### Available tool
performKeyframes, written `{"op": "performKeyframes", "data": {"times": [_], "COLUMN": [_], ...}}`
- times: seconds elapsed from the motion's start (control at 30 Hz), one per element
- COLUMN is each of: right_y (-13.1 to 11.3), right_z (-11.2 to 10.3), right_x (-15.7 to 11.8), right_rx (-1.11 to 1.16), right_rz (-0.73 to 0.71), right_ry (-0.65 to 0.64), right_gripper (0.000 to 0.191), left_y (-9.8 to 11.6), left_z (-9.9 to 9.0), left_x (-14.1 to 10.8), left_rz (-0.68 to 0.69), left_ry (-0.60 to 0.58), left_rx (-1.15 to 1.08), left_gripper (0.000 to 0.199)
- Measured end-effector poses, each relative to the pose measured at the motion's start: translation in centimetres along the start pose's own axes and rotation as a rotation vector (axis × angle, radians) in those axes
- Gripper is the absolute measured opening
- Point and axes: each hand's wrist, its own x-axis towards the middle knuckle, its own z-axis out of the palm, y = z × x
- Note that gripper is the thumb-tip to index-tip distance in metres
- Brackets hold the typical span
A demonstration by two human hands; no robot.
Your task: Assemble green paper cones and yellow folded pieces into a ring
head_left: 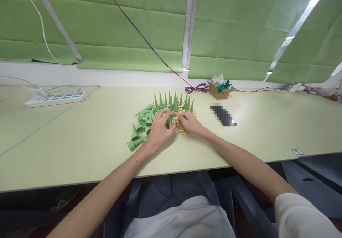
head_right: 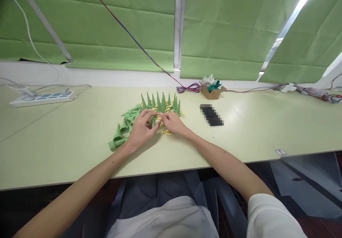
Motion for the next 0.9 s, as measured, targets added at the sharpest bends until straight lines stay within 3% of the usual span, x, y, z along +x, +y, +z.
{"op": "performKeyframes", "data": {"times": [0.2,0.47,0.9], "right_y": [0.0,-1.0,-0.3], "right_z": [0.0,-0.7,-0.3], "right_x": [-0.1,-0.5,-0.5], "right_rx": [0.097,-0.011,-0.159], "right_rz": [0.036,-0.05,-0.14], "right_ry": [0.027,0.328,0.333], "right_gripper": [0.057,0.06,0.054], "left_y": [0.5,-0.4,-1.1], "left_z": [-0.2,0.1,0.4], "left_x": [0.3,0.2,-0.1], "left_rz": [-0.056,-0.092,-0.063], "left_ry": [0.014,-0.069,-0.272], "left_rx": [0.006,0.09,0.164], "left_gripper": [0.019,0.016,0.019]}}
